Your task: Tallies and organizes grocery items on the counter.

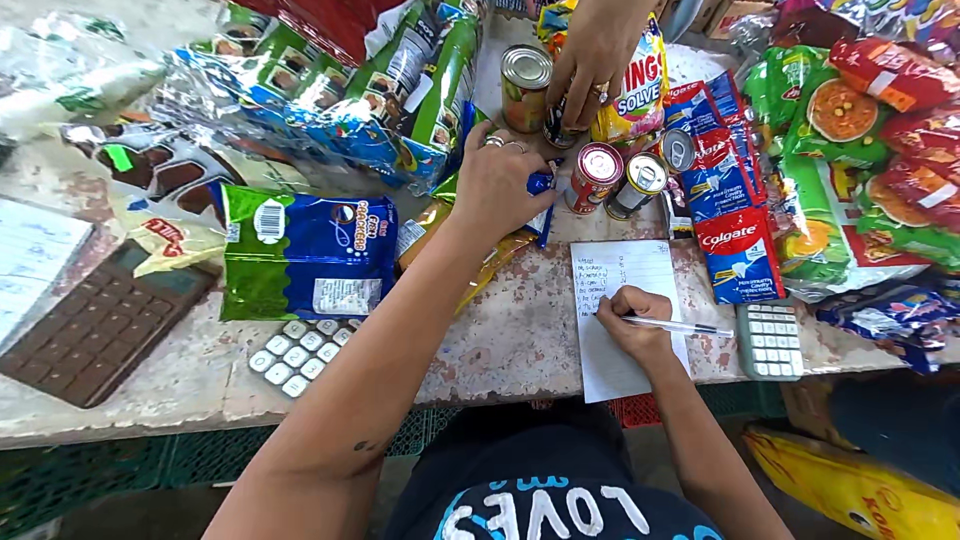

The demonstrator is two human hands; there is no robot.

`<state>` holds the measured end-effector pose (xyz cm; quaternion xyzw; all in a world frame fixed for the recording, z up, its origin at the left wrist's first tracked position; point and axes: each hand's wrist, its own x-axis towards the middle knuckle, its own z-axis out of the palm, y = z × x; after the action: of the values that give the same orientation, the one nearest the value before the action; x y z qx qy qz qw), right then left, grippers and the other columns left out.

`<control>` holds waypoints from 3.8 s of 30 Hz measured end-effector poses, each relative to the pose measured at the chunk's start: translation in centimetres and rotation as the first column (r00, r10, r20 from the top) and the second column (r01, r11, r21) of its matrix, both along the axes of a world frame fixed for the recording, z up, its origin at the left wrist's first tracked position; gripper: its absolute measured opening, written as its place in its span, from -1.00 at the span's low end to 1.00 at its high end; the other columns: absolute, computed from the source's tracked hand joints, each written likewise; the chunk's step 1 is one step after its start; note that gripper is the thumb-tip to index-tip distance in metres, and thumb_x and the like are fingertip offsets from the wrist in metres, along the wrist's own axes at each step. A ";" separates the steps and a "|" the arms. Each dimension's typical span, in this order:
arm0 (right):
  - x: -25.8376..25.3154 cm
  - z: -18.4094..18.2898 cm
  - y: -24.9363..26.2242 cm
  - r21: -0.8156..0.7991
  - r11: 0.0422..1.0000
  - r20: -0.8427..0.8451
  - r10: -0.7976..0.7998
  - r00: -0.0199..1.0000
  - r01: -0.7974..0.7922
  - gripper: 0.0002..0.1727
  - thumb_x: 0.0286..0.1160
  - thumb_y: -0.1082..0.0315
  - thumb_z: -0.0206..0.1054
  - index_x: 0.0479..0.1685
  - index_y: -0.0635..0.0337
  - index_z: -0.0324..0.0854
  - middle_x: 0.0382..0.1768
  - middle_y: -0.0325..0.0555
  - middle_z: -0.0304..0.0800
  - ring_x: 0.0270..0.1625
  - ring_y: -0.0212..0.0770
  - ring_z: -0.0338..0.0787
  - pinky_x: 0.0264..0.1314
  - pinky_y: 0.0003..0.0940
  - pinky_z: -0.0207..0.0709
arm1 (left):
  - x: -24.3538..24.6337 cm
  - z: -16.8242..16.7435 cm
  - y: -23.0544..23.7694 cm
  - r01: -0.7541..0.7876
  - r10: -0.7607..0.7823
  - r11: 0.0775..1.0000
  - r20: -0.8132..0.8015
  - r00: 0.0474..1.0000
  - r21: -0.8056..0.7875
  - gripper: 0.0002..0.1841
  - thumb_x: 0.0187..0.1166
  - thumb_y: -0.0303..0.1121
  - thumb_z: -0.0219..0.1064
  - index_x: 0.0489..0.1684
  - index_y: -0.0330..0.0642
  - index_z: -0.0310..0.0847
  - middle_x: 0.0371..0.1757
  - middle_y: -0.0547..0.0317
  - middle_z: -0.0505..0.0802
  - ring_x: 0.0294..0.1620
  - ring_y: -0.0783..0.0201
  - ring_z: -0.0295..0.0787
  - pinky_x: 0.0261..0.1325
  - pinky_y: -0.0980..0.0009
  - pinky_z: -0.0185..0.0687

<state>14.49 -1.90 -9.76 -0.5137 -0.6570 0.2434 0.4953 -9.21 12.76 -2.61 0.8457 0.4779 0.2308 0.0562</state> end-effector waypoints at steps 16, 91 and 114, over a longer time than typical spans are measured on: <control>-0.3 0.7 -0.2 -0.001 0.999 -0.016 -0.054 0.998 0.054 -0.65 0.21 0.51 0.39 -0.84 0.05 0.42 -0.75 -0.42 0.50 -0.64 -0.58 0.48 -0.59 -0.64 0.34 | -0.2 -0.6 0.2 0.030 -0.031 0.999 0.037 0.999 0.042 -0.64 0.49 -0.08 0.45 -0.02 -0.20 0.85 0.01 -0.17 0.91 0.32 -0.23 0.74 0.69 -0.30 0.02; 3.0 1.6 -1.2 -0.042 0.985 0.014 -0.168 0.986 0.169 -0.65 0.28 0.42 0.42 -0.80 0.00 0.42 -0.76 -0.48 0.46 -0.67 -0.64 0.42 -0.61 -0.68 0.29 | -0.3 -0.5 0.2 0.053 -0.056 0.998 0.073 0.996 0.046 -0.61 0.49 -0.10 0.46 -0.01 -0.28 0.83 0.02 -0.27 0.89 0.31 -0.32 0.73 0.67 -0.36 0.03; 6.0 -1.1 0.8 0.014 0.978 0.013 -0.206 0.978 0.206 -0.60 0.28 0.44 0.44 -0.83 0.00 0.37 -0.76 -0.40 0.41 -0.66 -0.50 0.45 -0.63 -0.55 0.29 | -0.2 -0.6 0.4 0.028 -0.032 0.998 0.073 0.997 0.054 -0.65 0.45 -0.13 0.51 -0.05 -0.23 0.85 -0.02 -0.20 0.90 0.30 -0.27 0.75 0.69 -0.34 0.05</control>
<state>20.46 -1.15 -10.90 -0.5777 -0.6051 0.1831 0.5164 -9.46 13.15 -3.19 0.8448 0.4566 0.2737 0.0551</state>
